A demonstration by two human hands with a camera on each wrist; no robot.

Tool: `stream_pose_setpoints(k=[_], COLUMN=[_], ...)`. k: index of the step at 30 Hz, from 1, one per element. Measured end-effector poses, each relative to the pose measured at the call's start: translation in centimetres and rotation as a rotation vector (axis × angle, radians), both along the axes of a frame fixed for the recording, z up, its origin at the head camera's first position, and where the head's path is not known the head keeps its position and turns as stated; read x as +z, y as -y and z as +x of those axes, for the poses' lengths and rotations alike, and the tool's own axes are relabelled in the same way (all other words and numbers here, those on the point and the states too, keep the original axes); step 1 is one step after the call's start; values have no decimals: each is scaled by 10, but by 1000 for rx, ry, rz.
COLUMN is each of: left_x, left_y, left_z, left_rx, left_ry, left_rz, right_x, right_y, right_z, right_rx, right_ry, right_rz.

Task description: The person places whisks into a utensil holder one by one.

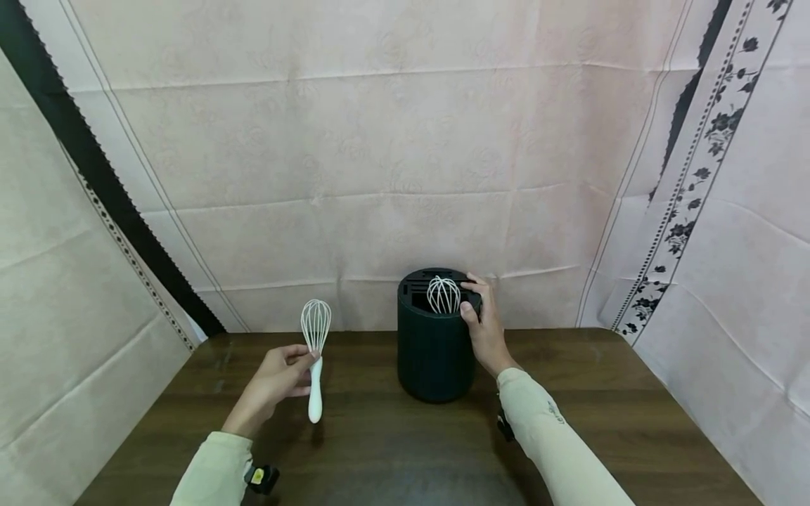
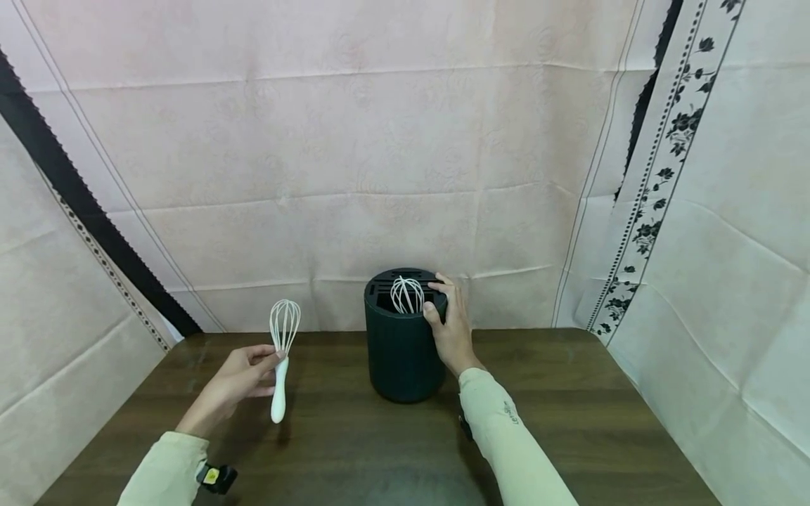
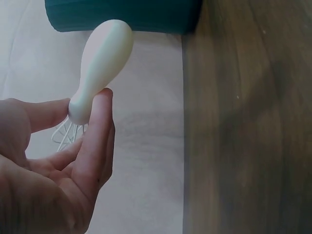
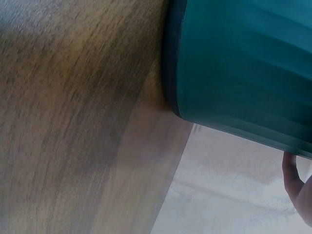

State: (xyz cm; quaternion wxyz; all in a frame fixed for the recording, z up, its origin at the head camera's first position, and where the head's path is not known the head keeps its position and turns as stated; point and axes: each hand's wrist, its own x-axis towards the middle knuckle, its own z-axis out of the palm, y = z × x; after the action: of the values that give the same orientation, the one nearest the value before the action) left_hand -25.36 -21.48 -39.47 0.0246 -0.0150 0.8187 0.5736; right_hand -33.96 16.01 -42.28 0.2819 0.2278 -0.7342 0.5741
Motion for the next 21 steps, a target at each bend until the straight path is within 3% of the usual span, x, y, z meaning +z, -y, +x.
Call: stream_pose_setpoints(k=[11,21], left_x=[9,19], left_y=[-15,-32], left_z=[0,-1], left_rx=[44,50], left_ry=[-44,-80], left_rz=[35,122], right_x=[0,-2], right_y=[1,0], right_z=[2,-1], right_rx=[-4,-19], right_ry=[13,26], right_rz=[13,21])
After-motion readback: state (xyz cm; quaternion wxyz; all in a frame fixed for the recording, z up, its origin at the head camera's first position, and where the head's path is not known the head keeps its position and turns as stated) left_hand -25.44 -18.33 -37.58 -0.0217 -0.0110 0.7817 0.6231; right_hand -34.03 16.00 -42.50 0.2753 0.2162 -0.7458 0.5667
